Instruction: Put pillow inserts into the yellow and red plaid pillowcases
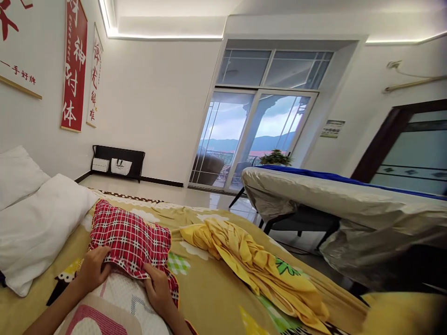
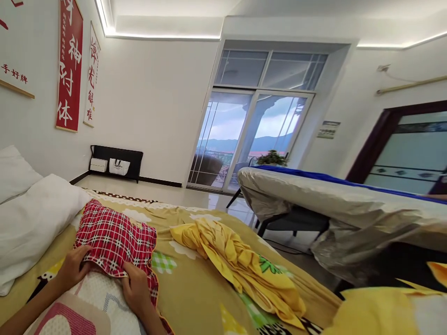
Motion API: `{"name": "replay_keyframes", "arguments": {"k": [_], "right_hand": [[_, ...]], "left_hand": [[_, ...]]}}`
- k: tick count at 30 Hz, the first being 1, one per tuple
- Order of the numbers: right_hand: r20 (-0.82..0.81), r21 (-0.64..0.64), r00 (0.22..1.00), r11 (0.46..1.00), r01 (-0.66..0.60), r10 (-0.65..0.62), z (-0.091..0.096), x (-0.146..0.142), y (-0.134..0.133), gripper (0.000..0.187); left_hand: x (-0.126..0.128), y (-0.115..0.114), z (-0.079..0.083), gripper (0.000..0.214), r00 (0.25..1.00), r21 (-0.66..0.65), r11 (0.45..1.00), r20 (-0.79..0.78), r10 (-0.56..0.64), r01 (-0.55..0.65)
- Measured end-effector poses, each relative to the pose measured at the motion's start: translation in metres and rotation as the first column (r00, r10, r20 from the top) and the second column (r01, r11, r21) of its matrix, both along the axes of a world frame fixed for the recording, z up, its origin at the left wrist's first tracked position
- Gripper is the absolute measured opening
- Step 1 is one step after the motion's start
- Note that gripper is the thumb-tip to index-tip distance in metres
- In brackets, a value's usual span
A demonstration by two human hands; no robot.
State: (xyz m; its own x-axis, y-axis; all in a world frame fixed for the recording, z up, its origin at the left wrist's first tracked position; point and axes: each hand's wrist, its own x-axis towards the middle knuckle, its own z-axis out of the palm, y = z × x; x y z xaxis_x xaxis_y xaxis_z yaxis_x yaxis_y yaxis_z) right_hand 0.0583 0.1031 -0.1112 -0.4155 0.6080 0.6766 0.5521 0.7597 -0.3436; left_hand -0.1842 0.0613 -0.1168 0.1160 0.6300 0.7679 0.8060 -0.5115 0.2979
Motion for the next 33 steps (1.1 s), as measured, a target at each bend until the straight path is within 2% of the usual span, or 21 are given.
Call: {"name": "replay_keyframes", "arguments": {"k": [2,4,6,8,10,11,13,15,17,19,20,22,24,26,28,30,32,33], "right_hand": [[0.139,-0.143,0.989,0.990,-0.018,0.038,0.020,0.013,-0.013,0.007],[0.234,-0.224,0.972,0.974,0.032,0.021,0.044,0.023,-0.024,0.013],[0.275,-0.205,0.960,0.972,0.111,-0.052,0.060,0.025,-0.029,0.011],[0.260,-0.108,0.952,0.975,0.194,-0.161,0.058,0.020,-0.028,0.010],[0.245,-0.048,0.936,0.961,0.274,-0.254,0.040,0.011,-0.023,0.020],[0.261,-0.062,0.922,0.948,0.313,-0.287,0.029,0.007,-0.021,0.023],[0.339,-0.168,0.890,0.912,0.375,-0.304,0.016,0.002,-0.017,0.024],[0.377,-0.283,0.896,0.891,0.354,-0.235,0.022,0.004,-0.016,0.021],[0.314,-0.310,0.935,0.913,0.265,-0.164,0.041,0.009,-0.020,0.018],[0.222,-0.235,0.965,0.952,0.194,-0.142,0.054,0.014,-0.027,0.016],[0.205,-0.200,0.968,0.962,0.187,-0.145,0.055,0.016,-0.031,0.017],[0.255,-0.194,0.955,0.959,0.204,-0.152,0.043,0.018,-0.040,0.020],[0.332,-0.261,0.936,0.942,0.213,-0.120,0.024,0.022,-0.047,0.019],[0.320,-0.306,0.942,0.930,0.202,-0.100,0.012,0.032,-0.054,0.015],[0.210,-0.300,0.969,0.934,0.193,-0.132,0.010,0.045,-0.058,0.013],[0.057,-0.310,0.970,0.919,0.241,-0.235,0.012,0.058,-0.059,0.011],[-0.110,-0.395,0.932,0.876,0.277,-0.344,0.009,0.066,-0.058,0.009],[-0.186,-0.459,0.910,0.852,0.253,-0.371,0.003,0.068,-0.058,0.011]], "left_hand": [[-0.006,-0.015,0.022,0.050,0.989,-0.208,0.972,-0.079,-0.124,0.105],[-0.010,-0.029,0.049,0.067,0.971,-0.346,0.925,-0.118,-0.206,0.154],[-0.010,-0.037,0.070,0.072,0.969,-0.402,0.907,-0.142,-0.201,0.129],[-0.006,-0.038,0.077,0.068,0.982,-0.395,0.917,-0.150,-0.118,0.050],[-0.001,-0.034,0.067,0.057,0.990,-0.372,0.927,-0.144,-0.002,-0.052],[0.002,-0.031,0.058,0.052,0.987,-0.372,0.922,-0.150,0.056,-0.109],[0.006,-0.026,0.039,0.045,0.971,-0.394,0.895,-0.190,0.144,-0.210],[0.006,-0.023,0.031,0.039,0.956,-0.402,0.878,-0.235,0.174,-0.259],[0.003,-0.023,0.034,0.034,0.961,-0.347,0.910,-0.229,0.155,-0.229],[-0.001,-0.027,0.040,0.034,0.975,-0.248,0.951,-0.167,0.143,-0.182],[-0.002,-0.030,0.040,0.037,0.981,-0.222,0.960,-0.128,0.143,-0.169],[-0.006,-0.037,0.035,0.048,0.989,-0.277,0.950,-0.074,0.132,-0.147],[-0.012,-0.046,0.025,0.055,0.994,-0.408,0.907,-0.057,0.092,-0.108],[-0.019,-0.057,0.020,0.054,0.998,-0.467,0.882,-0.044,0.051,-0.065],[-0.027,-0.066,0.020,0.051,0.998,-0.411,0.910,0.002,0.057,-0.051],[-0.034,-0.073,0.021,0.047,0.994,-0.321,0.946,0.085,0.063,-0.032],[-0.040,-0.077,0.013,0.041,0.974,-0.295,0.956,0.217,0.063,0.004],[-0.042,-0.077,0.005,0.036,0.954,-0.317,0.948,0.293,0.063,0.035]]}}
